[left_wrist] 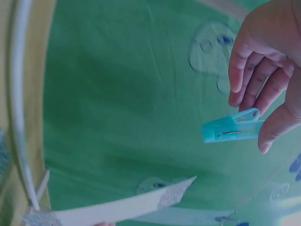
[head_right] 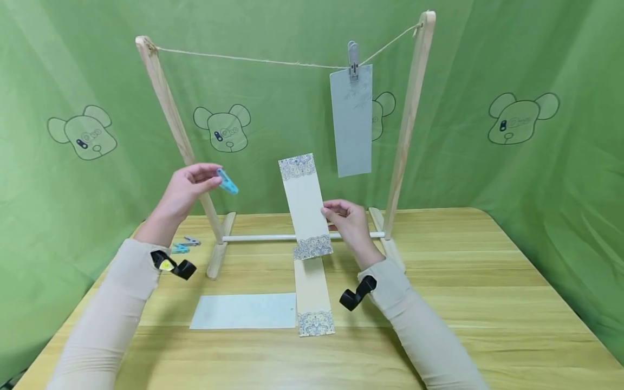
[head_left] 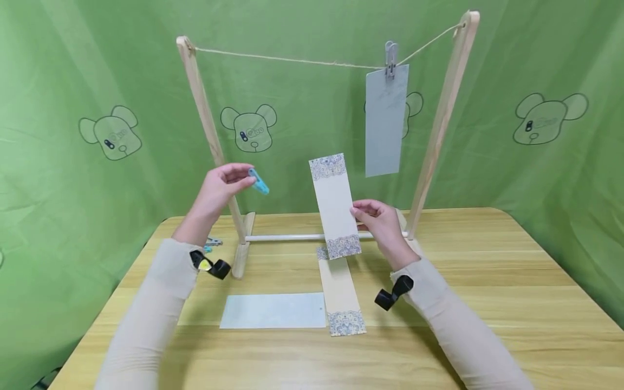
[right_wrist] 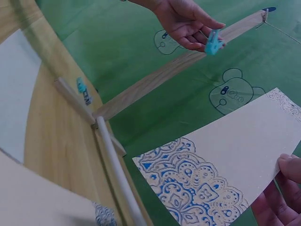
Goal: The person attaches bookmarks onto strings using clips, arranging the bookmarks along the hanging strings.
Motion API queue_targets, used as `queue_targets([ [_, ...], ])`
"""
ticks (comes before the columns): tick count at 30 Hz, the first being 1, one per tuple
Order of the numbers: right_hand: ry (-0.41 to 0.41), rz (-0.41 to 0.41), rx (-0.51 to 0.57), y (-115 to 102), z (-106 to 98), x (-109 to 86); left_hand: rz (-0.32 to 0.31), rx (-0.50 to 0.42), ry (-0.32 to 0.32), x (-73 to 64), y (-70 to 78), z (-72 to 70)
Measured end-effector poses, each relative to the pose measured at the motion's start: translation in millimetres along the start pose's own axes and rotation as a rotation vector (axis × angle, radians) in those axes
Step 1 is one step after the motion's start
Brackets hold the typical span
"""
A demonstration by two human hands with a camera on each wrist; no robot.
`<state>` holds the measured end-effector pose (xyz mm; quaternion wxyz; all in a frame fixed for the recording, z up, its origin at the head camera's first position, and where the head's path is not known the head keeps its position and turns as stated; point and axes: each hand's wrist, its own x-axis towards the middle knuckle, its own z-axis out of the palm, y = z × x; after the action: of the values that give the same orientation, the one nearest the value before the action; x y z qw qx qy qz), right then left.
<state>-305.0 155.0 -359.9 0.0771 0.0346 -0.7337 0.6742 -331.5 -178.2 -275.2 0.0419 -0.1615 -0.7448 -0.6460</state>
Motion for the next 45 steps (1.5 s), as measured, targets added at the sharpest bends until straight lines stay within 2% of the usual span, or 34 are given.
queue_targets([
  [3,0.015,-0.005,0.019,-5.3,3.7,4.9,0.016,-0.001,-0.015,10.4,18.4,10.2],
  [7,0.035,-0.022,0.069,-13.6,7.3,11.2,0.021,0.053,-0.037,25.0,40.1,21.1],
  [13,0.065,-0.043,0.124,-22.5,9.3,19.7,0.027,0.126,-0.038,44.3,72.4,27.3],
  [24,0.12,-0.092,0.099,-34.6,10.6,32.1,0.059,0.144,-0.022,67.2,145.1,39.1],
  [29,0.139,-0.112,0.112,-41.8,13.0,37.2,0.068,0.097,-0.022,74.4,172.1,49.9],
  [36,0.156,-0.123,0.127,-49.3,14.0,42.4,0.053,0.117,0.003,84.7,200.4,69.8],
  [41,0.16,-0.14,0.155,-55.6,14.3,44.6,0.127,0.156,0.014,93.6,214.3,82.7],
  [45,0.166,-0.136,0.154,-59.8,15.2,46.1,0.176,0.113,0.033,96.7,219.4,89.4],
])
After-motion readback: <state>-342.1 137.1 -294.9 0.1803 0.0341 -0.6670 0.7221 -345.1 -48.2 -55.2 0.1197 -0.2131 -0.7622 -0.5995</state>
